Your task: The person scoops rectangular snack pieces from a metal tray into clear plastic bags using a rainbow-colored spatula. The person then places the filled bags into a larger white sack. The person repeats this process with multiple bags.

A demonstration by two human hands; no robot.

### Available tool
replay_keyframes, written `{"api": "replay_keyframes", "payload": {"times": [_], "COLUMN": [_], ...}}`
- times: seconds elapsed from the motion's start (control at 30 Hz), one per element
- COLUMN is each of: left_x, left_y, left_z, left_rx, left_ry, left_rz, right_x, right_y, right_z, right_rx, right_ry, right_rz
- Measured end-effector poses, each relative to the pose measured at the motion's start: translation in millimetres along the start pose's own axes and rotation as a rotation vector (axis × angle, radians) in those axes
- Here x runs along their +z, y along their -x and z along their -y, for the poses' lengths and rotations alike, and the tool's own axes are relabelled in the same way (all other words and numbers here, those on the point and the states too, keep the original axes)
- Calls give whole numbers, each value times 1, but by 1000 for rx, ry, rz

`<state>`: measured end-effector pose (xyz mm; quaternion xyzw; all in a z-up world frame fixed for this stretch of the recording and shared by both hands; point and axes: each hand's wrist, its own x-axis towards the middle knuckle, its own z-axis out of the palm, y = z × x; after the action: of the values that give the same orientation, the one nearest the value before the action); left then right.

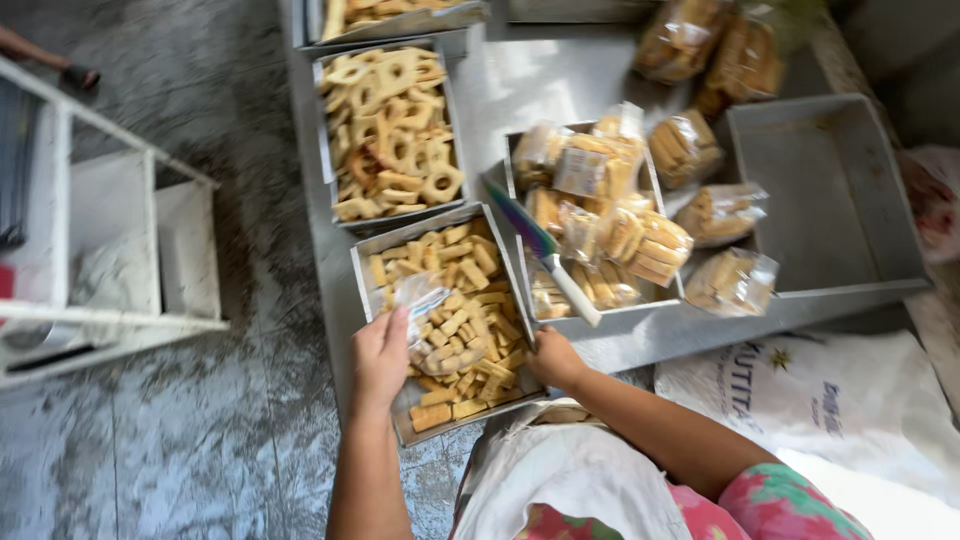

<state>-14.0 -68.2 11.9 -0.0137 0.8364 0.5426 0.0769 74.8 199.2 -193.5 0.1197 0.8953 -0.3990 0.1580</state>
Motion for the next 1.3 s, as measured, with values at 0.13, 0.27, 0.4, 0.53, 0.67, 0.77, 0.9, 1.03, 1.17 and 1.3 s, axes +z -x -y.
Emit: {"api": "replay_keyframes", "payload": {"times": [0.13, 0.27, 0.4, 0.53, 0.67, 0.77, 0.9, 1.03, 1.17, 1.3], "left_x": [-9, -15, -9, 22, 66, 117, 200, 282, 378, 458], "left_y": [3, 8, 31, 41, 39, 40, 40, 33, 22, 10], "left_z": [-16, -45, -82, -114, -135, -147, -164, -173, -180, -179], "left_rx": [95, 211, 363, 276, 262, 266, 194, 172, 92, 503], "left_ry": [87, 214, 178, 415, 715, 767, 658, 654, 652, 114], "left_rz": [5, 41, 51, 93, 332, 460, 551, 675, 742, 596], "right_x": [-22, -74, -122, -171, -231, -282, -340, -368, -368, -358], "right_y": [31, 68, 91, 113, 150, 187, 251, 327, 385, 425], "right_z": [22, 55, 67, 42, -26, -95, -192, -283, -354, -407], "right_rx": [-147, -108, -130, -178, -128, -64, 126, 370, 499, 731], "right_ry": [-143, -250, -390, -403, -434, -288, -155, -55, -52, -24], "right_rz": [-86, -47, -108, -294, -467, -637, -768, -763, -789, -744]}}
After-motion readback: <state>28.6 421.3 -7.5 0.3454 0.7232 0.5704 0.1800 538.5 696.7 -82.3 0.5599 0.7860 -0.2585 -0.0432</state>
